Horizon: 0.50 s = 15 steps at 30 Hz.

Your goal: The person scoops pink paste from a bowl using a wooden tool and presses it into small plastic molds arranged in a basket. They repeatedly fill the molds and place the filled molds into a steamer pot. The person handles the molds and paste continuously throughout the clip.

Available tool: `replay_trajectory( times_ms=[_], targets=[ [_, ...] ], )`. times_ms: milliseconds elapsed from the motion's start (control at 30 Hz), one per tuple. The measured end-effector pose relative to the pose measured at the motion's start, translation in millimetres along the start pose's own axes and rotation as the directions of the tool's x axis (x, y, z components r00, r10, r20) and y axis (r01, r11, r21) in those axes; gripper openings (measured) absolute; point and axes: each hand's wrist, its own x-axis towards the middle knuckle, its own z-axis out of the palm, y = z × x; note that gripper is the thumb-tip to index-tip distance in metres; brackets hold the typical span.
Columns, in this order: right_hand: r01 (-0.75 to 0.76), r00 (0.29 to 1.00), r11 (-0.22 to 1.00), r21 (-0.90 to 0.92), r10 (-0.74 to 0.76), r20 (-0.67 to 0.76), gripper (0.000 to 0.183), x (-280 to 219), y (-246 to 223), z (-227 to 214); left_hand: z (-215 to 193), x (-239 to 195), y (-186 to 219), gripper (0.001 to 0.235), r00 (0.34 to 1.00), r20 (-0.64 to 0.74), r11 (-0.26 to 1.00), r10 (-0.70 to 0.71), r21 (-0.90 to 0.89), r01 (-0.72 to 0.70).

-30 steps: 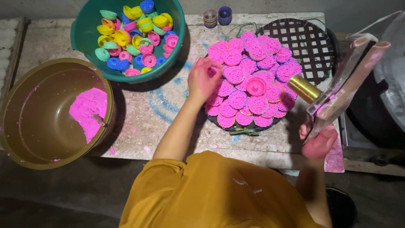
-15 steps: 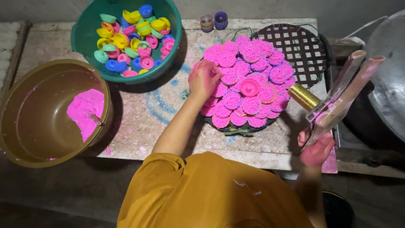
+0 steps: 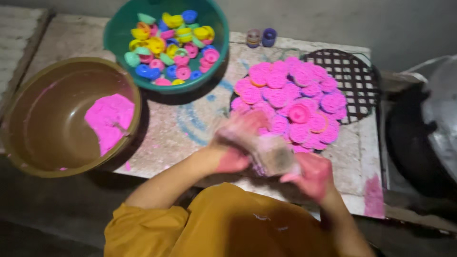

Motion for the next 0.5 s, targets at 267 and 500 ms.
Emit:
replay_trajectory(
  times_ms=[267,500],
  targets=[
    [0.745,0.562,0.641,0.185,-0.752,0.344,0.059,189.1,-133.7,12.8,-76.7,-71.9,-0.6,0.044,0.936,0.346,0.878,-0.07,-0.424,0.222],
    [0.284,0.22,0.705,0.65,-0.708,0.671,0.052,235.2,-183.0,94.6,-177.7,-174.5,16.7,0.014,0.949,0.256,0.978,-0.181,-0.057,0.202]
  ],
)
